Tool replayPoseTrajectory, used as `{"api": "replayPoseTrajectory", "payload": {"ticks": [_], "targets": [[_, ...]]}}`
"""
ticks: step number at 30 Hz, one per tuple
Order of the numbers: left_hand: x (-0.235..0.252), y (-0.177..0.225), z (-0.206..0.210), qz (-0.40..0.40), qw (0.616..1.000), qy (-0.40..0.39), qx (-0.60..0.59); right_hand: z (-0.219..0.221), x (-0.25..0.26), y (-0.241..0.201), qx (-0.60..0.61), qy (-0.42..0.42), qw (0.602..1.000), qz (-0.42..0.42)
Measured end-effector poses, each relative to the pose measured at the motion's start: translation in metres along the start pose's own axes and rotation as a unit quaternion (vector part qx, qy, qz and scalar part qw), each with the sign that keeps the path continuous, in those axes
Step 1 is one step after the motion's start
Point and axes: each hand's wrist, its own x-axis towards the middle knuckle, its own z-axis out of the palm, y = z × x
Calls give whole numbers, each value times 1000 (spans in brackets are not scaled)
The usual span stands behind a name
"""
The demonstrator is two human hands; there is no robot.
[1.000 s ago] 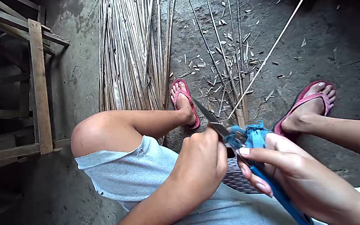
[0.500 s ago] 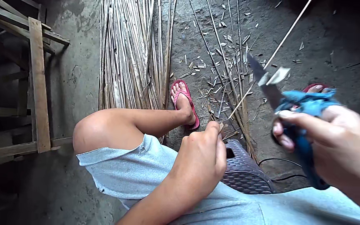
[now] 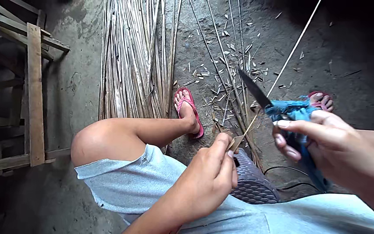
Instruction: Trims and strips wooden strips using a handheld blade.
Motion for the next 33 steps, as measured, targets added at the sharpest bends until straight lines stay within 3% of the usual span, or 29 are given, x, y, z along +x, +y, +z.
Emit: {"api": "replayPoseTrajectory", "payload": {"ticks": [5, 12, 16, 22, 27, 29, 33], "targets": [[0, -4, 3, 17, 1000, 7, 3, 19, -15, 10, 43, -131, 990, 23], [5, -2, 3, 15, 997, 34, 66, 28, -13, 9, -4, -42, 999, -12], [3, -4, 2, 7, 999, 22, 37, 7, -2, 1, -30, 53, 997, -36], [4, 0, 1, 1, 1000, 19, 17, 28, -17, 7, 73, -64, 994, 40], [2, -5, 1, -27, 999, 7, 27, 16, -6, -3, 129, 41, 989, 59], [4, -8, 5, -1, 995, 50, 84, 12, -9, -9, 108, 25, 991, 75], [8, -16, 10, 67, 956, 171, 229, 24, -33, -11, 64, -108, 980, 155]]}}
